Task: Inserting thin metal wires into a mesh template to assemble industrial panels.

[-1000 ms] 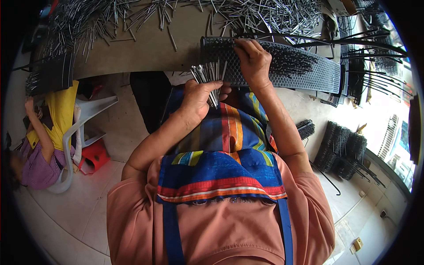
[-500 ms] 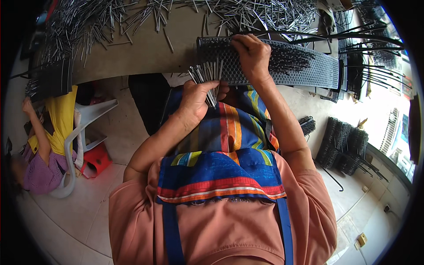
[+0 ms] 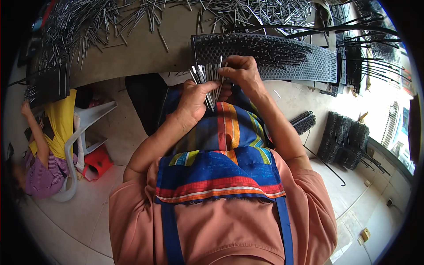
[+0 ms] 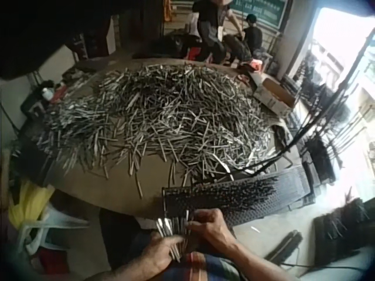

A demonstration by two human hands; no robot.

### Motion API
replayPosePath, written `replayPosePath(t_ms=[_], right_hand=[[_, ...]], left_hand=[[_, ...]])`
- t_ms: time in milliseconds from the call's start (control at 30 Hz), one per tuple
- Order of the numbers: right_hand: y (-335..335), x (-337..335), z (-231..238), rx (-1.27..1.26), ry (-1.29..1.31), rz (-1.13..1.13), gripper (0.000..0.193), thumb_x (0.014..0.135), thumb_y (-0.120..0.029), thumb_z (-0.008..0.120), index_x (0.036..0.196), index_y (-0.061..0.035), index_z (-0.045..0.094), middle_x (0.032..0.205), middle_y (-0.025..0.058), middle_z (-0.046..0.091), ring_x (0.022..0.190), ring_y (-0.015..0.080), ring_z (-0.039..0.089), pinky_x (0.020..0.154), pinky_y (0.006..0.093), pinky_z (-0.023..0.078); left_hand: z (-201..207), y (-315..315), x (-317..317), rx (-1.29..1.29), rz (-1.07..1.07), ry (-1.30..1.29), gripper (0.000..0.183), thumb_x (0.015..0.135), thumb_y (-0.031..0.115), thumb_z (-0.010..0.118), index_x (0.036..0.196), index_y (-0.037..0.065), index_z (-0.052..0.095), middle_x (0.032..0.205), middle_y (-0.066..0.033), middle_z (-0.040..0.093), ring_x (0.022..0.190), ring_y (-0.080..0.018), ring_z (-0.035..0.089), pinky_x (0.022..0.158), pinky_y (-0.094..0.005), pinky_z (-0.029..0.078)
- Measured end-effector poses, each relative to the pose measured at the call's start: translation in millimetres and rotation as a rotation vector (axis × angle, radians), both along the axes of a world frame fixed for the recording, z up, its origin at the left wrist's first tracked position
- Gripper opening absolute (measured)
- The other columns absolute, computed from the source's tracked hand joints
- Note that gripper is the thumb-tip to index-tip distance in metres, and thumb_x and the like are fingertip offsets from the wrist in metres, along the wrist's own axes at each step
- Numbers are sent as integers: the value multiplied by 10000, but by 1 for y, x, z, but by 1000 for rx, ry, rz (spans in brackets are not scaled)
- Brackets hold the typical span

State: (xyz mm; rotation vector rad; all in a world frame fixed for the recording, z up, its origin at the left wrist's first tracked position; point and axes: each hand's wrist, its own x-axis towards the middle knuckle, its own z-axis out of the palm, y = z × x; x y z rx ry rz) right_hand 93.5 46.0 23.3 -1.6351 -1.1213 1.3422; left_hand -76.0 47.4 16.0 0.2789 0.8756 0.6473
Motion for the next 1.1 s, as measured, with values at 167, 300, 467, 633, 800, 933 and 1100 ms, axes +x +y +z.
replayPosePath(t_ms=[167,300,467,633,800,933,1100], right_hand=[[-3,4,-6,-129,302,-102,63,832,-80,694,814,-20,686,622,-29,572,482,12,415,437,198,290],[-2,1,5,-97,235,-138,58,845,-69,686,839,-11,691,626,-27,578,488,22,425,446,199,308],[6,20,7,410,112,-520,55,849,-24,688,896,-22,718,651,-33,592,522,25,446,478,187,322],[31,38,-13,740,-351,-261,110,787,31,700,894,8,710,749,4,638,652,70,557,596,212,433],[33,33,-12,650,-423,-187,124,755,34,706,878,17,713,771,47,648,706,100,598,647,229,462],[37,25,-8,610,-601,-177,135,751,16,723,885,3,724,738,68,638,655,126,603,622,239,465],[44,23,-3,633,-670,-111,143,777,-55,722,914,-13,730,728,91,642,640,157,633,606,275,478]], left_hand=[[5,-8,-2,71,-4,37,188,850,-62,567,1024,-32,633,894,-157,700,708,-254,711,627,-351,615],[1,-13,-4,116,16,89,187,856,-62,565,1026,-27,633,907,-147,699,715,-251,711,636,-349,616],[-8,-14,-16,-35,98,147,210,852,-47,570,1052,-23,629,887,-132,698,754,-244,710,642,-357,602],[-16,-27,-23,-29,-140,130,229,862,-46,563,1078,-9,629,936,-149,700,798,-240,697,676,-355,593],[-7,-25,-22,-32,-71,197,186,842,-42,603,1023,-21,642,893,-157,704,729,-232,696,651,-342,586],[-4,-20,-19,35,-29,192,175,834,-39,623,1006,-17,649,904,-158,707,741,-230,698,634,-332,580],[-7,-16,-18,-30,-13,146,178,836,-41,616,1009,-15,650,903,-148,708,745,-231,700,651,-340,583]])
